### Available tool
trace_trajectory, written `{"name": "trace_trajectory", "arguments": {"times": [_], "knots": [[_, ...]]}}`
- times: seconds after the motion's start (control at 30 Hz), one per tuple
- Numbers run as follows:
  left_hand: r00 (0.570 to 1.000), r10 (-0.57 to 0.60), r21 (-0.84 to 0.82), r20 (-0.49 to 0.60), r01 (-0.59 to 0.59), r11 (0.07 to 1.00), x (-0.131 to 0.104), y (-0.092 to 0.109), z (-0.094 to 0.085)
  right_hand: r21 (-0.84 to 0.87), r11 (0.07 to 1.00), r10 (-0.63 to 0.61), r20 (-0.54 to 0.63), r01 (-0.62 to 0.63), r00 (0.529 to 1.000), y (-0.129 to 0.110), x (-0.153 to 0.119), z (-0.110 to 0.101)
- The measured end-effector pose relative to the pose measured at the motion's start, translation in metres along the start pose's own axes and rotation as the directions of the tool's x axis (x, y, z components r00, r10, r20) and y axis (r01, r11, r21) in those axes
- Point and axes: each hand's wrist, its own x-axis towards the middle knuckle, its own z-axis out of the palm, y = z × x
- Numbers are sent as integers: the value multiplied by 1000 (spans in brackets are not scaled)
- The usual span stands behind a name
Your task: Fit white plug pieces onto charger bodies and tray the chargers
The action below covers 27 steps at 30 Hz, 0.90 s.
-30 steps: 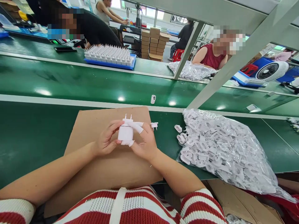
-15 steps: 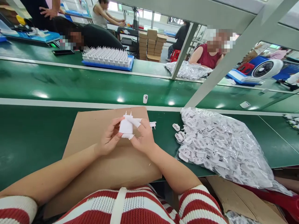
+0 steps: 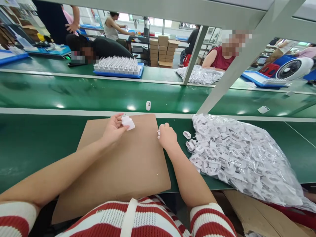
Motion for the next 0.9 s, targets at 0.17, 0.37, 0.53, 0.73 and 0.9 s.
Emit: {"name": "trace_trajectory", "arguments": {"times": [0.17, 0.37, 0.53, 0.73, 0.9], "knots": [[968, 123, 382, -217, -31, 924, 89, -12, -23, 117, 986, -106, -93, 116, 990, 0, 10, 11], [921, 127, 459, -367, 61, 887, 139, -20, -50, 219, 951, -198, -111, 218, 974, -11, 4, 18], [853, 415, 661, -316, -115, 741, 124, -23, -14, 513, 829, -110, -244, 225, 963, -11, 15, 28], [983, 179, 767, -38, -86, 635, 141, -23, 55, 839, 530, -61, -104, 121, 993, -6, 32, 38], [992, 126, 716, 8, -93, 692, 143, -11, 58, 987, 157, -87, -15, 29, 996, -5, 32, 27]]}}
